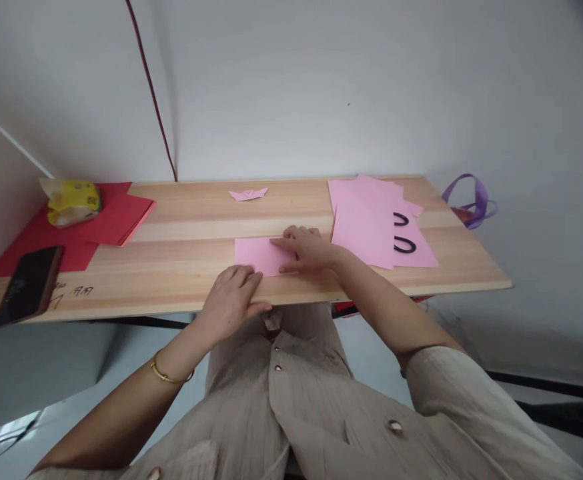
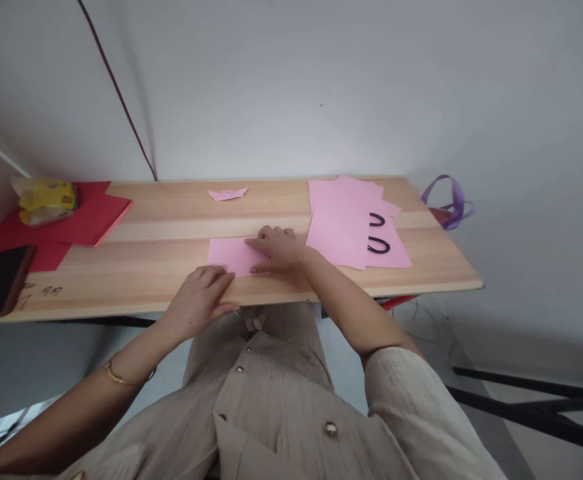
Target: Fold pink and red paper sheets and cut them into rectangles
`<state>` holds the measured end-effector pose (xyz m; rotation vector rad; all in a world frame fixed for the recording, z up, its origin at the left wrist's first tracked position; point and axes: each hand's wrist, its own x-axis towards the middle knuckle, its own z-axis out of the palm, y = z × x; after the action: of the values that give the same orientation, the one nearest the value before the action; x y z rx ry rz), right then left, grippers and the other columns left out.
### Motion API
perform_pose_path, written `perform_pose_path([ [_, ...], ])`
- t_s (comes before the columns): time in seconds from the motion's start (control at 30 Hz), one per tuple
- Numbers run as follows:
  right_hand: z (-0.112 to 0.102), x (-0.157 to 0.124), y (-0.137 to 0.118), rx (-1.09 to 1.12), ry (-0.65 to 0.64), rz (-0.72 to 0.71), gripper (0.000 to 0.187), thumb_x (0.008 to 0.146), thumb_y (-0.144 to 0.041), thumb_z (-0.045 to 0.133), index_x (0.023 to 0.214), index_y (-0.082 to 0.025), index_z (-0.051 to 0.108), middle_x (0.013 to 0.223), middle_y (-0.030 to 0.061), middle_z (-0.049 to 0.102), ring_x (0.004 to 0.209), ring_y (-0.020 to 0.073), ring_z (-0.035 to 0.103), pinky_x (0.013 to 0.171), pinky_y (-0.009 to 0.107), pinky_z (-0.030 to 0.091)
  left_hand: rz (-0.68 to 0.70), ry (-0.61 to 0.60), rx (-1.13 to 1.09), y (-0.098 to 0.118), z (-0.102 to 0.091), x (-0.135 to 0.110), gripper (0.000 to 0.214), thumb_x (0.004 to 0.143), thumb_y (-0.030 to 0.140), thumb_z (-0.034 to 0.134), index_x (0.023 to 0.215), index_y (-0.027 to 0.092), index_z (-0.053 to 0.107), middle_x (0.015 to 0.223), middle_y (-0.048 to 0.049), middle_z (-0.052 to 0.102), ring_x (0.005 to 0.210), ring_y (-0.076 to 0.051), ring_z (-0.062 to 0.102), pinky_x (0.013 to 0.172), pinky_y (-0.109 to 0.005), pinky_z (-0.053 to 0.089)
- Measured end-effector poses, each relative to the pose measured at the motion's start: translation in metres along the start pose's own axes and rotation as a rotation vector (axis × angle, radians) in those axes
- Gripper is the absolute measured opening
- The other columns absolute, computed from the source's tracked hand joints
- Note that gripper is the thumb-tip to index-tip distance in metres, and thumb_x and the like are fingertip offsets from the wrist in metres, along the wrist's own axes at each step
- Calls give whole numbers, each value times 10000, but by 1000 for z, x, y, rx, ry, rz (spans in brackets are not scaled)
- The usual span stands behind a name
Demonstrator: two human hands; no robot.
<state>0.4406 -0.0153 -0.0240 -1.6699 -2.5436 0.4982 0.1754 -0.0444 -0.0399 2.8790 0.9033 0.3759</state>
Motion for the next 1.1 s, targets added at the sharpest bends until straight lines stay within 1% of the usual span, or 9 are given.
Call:
perform_pose_path([
  [0.1, -1, 3, -16, 0, 24, 96, 739, 782, -725, 558, 1379, -292, 506, 1297, 139, 496, 1149, 351, 467, 995, 507, 284, 22, -1, 19, -2, 4, 0, 667, 875, 640, 491, 1273, 112, 581, 1192, -184, 583, 1137, -328, 491, 972, -473, 426],
  [0.2, 5, 5, -35, -29, 105, 219, 777, 764, -765, 545, 1328, -232, 525, 1253, 167, 510, 1129, 367, 462, 957, 510, 309, 27, 4, 43, -2, 5, -1, 711, 864, 661, 481, 1300, 105, 565, 1179, -183, 587, 1106, -328, 494, 949, -475, 436],
  [0.33, 16, -1, -42, -35, 182, 270, 754, 766, -767, 542, 1328, -265, 514, 1255, 145, 493, 1115, 348, 451, 929, 484, 320, 45, 38, 52, -4, 8, -4, 709, 860, 661, 490, 1303, 112, 566, 1189, -180, 586, 1119, -331, 492, 961, -482, 433],
  [0.47, 21, -16, -27, -29, 199, 257, 722, 781, -740, 552, 1359, -309, 502, 1247, 122, 491, 1101, 336, 446, 928, 472, 316, 56, 47, 41, -8, 12, -5, 706, 853, 653, 513, 1301, 111, 570, 1211, -184, 582, 1148, -336, 484, 981, -489, 430],
  [0.6, 21, -33, -15, -46, 206, 330, 759, 755, -693, 632, 1393, -314, 474, 1289, 131, 474, 1124, 359, 428, 907, 466, 333, 54, 44, 42, -10, 12, -6, 691, 859, 651, 508, 1293, 117, 580, 1220, -181, 582, 1144, -338, 487, 981, -488, 434],
  [0.8, 22, -51, -18, -51, 240, 351, 639, 844, -577, 596, 1399, -288, 465, 1285, 140, 490, 1134, 350, 436, 888, 450, 350, 60, 43, 49, -11, 10, -7, 682, 870, 633, 503, 1297, 106, 578, 1236, -198, 574, 1162, -345, 481, 983, -490, 438],
  [0.93, 20, -62, -19, -37, 270, 337, 636, 819, -510, 648, 1390, -278, 490, 1260, 142, 529, 1130, 349, 469, 883, 463, 378, 49, 29, 33, -11, 9, -9, 669, 874, 624, 510, 1310, 120, 574, 1252, -199, 568, 1168, -346, 483, 983, -502, 439],
  [1.0, 15, -73, -7, -6, 331, 343, 525, 819, -445, 654, 1310, -275, 575, 1228, 129, 573, 1093, 327, 515, 880, 461, 398, 37, 36, 16, -12, 7, -10, 650, 878, 622, 508, 1291, 127, 591, 1240, -197, 571, 1153, -345, 495, 957, -500, 453],
  [1.1, 2, -100, 33, 82, 499, 418, 317, 876, -347, 550, 1144, -233, 674, 1104, 102, 656, 963, 252, 596, 852, 407, 444, 15, 56, -34, -16, 3, -9, 568, 904, 595, 492, 1221, 148, 641, 1190, -175, 590, 1097, -321, 530, 906, -475, 473],
])
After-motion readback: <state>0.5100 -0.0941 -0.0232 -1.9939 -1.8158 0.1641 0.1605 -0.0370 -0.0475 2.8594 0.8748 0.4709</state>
